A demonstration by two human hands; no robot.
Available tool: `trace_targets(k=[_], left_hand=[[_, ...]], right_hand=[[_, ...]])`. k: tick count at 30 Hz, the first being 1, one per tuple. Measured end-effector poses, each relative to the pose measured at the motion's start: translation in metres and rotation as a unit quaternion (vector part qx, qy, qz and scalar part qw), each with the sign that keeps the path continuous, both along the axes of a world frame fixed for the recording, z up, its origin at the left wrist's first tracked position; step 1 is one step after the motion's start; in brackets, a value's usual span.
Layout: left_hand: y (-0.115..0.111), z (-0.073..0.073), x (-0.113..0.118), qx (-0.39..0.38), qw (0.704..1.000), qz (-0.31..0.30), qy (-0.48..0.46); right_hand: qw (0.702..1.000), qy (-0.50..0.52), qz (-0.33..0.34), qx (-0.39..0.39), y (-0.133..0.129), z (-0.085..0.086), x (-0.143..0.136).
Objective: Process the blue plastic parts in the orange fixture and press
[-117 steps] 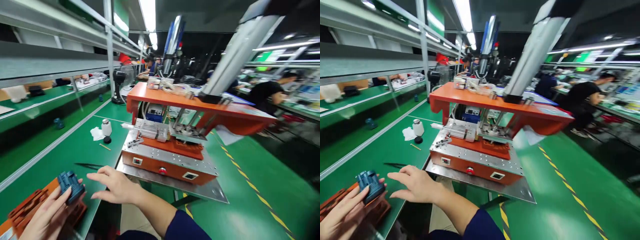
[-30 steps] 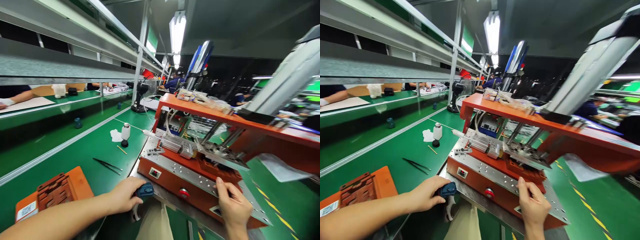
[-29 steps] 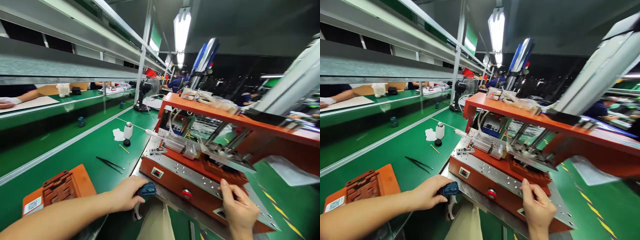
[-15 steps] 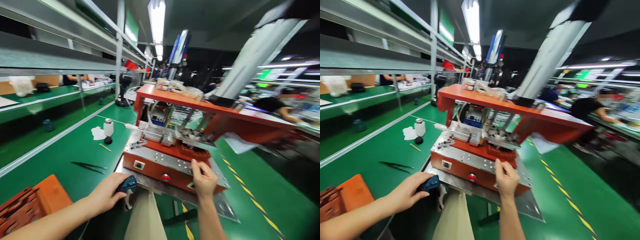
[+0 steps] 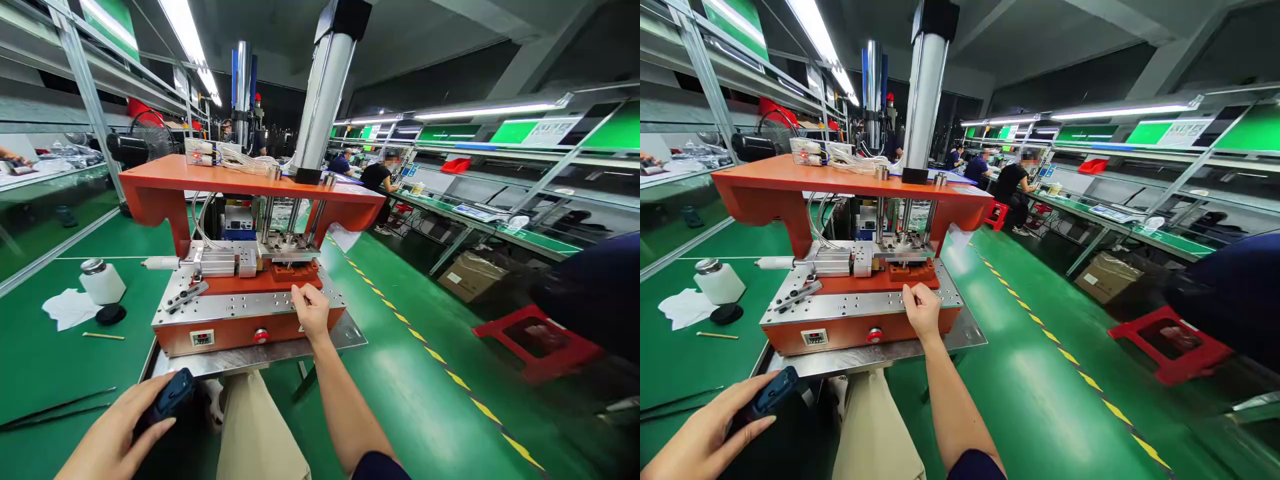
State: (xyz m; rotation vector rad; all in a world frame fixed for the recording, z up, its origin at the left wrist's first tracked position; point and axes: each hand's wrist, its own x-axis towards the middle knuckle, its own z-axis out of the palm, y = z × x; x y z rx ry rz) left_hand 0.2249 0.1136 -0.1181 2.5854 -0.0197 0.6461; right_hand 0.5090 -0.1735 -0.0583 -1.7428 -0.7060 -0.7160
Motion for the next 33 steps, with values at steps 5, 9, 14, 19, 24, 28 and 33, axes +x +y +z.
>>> trace_targets(k=[5, 9, 14, 19, 24, 28, 33], left_hand=[[0.0019, -0.0009, 0.0002, -0.006, 1.000, -0.001, 0.010], [0.0019, 0.0006, 0.0011, -0.008, 1.000, 0.000, 0.006], [0.0007, 0.0017, 0.0023, -0.008, 1.000, -0.001, 0.006], [0.0007, 0.0007, 0.0023, -0.001, 1.000, -0.002, 0.002], [0.0012, 0.0011, 0.0027, 0.004, 1.000, -0.008, -0.005], [0.0013, 0.0025, 0.0024, 0.009, 1.000, -0.012, -0.011], [0.0007, 0.0030, 0.0021, 0.005, 1.000, -0.006, -0.003]], right_hand=[[1.000, 0.002, 0.006, 0.006, -0.0002, 0.0005, -0.0006], [1.000, 0.005, 0.007, 0.006, -0.0002, 0.0004, -0.0012], [1.000, 0.002, 0.007, 0.008, 0.0001, -0.0006, -0.0004], [1.000, 0.003, 0.008, 0.010, -0.0001, -0.0016, -0.0003], [1.000, 0.000, 0.006, 0.009, -0.0004, -0.0013, -0.0010], [1.000, -0.003, 0.004, 0.004, -0.0003, -0.0009, -0.0013], [1.000, -0.004, 0.005, 0.007, -0.0003, -0.0014, -0.0013]])
